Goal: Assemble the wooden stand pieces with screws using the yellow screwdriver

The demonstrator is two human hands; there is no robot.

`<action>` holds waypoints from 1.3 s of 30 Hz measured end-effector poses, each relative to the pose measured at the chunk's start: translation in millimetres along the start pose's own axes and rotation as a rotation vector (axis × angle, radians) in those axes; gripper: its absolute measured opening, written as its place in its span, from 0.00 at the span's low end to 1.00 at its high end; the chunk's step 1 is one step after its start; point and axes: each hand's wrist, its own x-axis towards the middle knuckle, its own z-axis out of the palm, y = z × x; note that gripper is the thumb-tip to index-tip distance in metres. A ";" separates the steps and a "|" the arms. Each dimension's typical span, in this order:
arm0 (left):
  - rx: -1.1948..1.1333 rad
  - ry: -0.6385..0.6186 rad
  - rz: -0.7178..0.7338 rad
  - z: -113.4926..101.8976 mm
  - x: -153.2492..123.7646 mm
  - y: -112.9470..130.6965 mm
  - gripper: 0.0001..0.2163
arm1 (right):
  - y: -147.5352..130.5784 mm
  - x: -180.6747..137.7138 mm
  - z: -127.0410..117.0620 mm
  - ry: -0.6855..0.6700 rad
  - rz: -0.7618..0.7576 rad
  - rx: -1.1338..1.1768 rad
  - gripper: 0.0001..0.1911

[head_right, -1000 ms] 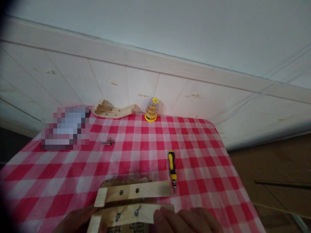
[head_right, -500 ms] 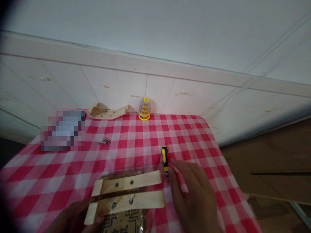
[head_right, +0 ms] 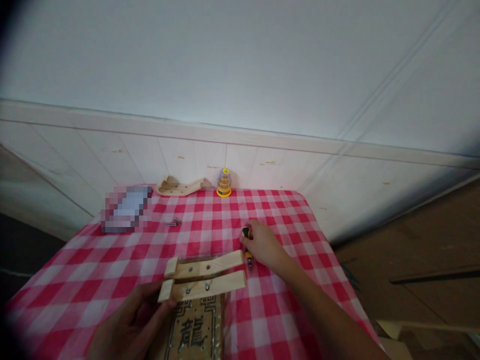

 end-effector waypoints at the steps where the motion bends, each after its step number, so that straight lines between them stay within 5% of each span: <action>1: -0.034 -0.005 0.005 0.3 0.1 2.3 0.21 | -1.6 2.2 -4.3 0.023 0.000 0.008 0.07; 5: -0.108 -0.047 0.061 -1.4 3.2 7.2 0.20 | -27.7 1.1 -23.2 0.281 -0.071 0.185 0.14; 8: -0.082 -0.087 0.117 -3.1 6.3 6.1 0.21 | -64.0 -17.9 -21.1 0.491 -0.294 0.348 0.18; 15: -0.175 -0.072 0.183 2.7 7.1 7.8 0.18 | -113.5 -61.1 14.8 0.509 -0.805 0.236 0.21; 25: -0.229 -0.047 0.263 3.8 6.6 11.4 0.15 | -104.6 -58.3 22.6 0.475 -0.766 0.337 0.17; 31: -0.010 0.040 0.248 5.1 -0.2 3.3 0.23 | -88.6 -66.5 29.6 0.630 -0.817 0.264 0.17; 39: 0.116 -0.053 0.271 8.5 -13.6 15.7 0.30 | -81.6 -61.4 27.1 0.665 -0.700 0.382 0.17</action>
